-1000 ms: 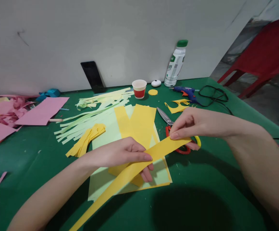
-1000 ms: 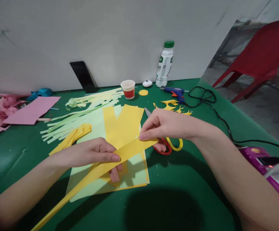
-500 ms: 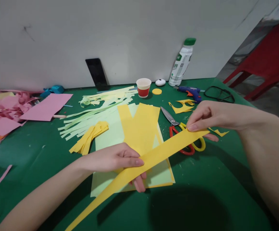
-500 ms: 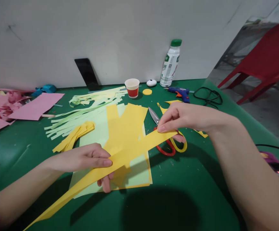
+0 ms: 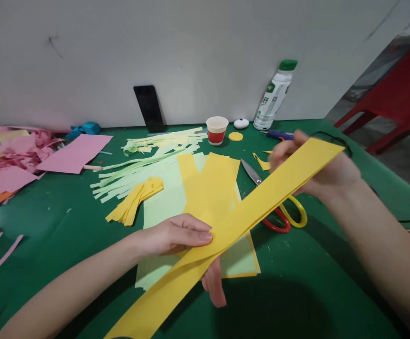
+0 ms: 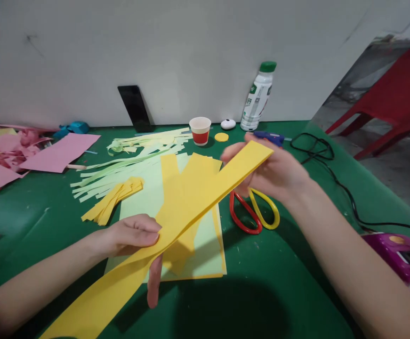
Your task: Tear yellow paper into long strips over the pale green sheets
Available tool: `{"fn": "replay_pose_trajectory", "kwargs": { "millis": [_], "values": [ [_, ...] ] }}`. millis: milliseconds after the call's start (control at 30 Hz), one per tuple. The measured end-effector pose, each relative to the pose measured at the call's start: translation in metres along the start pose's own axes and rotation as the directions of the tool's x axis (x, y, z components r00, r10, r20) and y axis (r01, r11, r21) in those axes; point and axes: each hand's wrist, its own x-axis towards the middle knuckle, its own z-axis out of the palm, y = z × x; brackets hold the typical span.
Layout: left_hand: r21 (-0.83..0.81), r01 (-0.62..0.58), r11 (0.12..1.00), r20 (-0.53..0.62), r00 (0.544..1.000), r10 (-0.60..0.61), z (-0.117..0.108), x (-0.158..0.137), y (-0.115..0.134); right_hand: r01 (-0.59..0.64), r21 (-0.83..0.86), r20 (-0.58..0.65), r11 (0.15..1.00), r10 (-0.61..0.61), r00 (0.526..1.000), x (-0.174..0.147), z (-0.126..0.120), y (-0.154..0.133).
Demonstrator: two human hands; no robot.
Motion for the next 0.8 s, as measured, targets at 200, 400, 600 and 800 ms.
{"fn": "replay_pose_trajectory", "kwargs": {
  "millis": [200,400,600,800],
  "values": [
    [-0.152,0.069,0.986,-0.131,0.987,-0.089,-0.001,0.007,-0.011,0.211,-0.330,0.369,0.920,-0.080,0.926,0.004,0.046,0.018],
    [-0.193,0.013,0.981,0.016,1.000,-0.010,0.004,0.013,-0.015,0.034,-0.220,0.166,0.975,0.003,0.986,0.002,0.066,0.029],
    [0.140,-0.120,0.983,-0.092,0.987,0.134,0.012,0.014,-0.005,-0.098,-0.427,-0.080,0.899,0.071,0.994,-0.002,0.080,0.028],
    [0.387,0.032,0.921,-0.302,0.949,0.093,0.020,0.012,-0.005,-0.219,-0.413,-0.126,0.884,0.182,0.975,-0.002,0.085,0.031]
  ]
}}
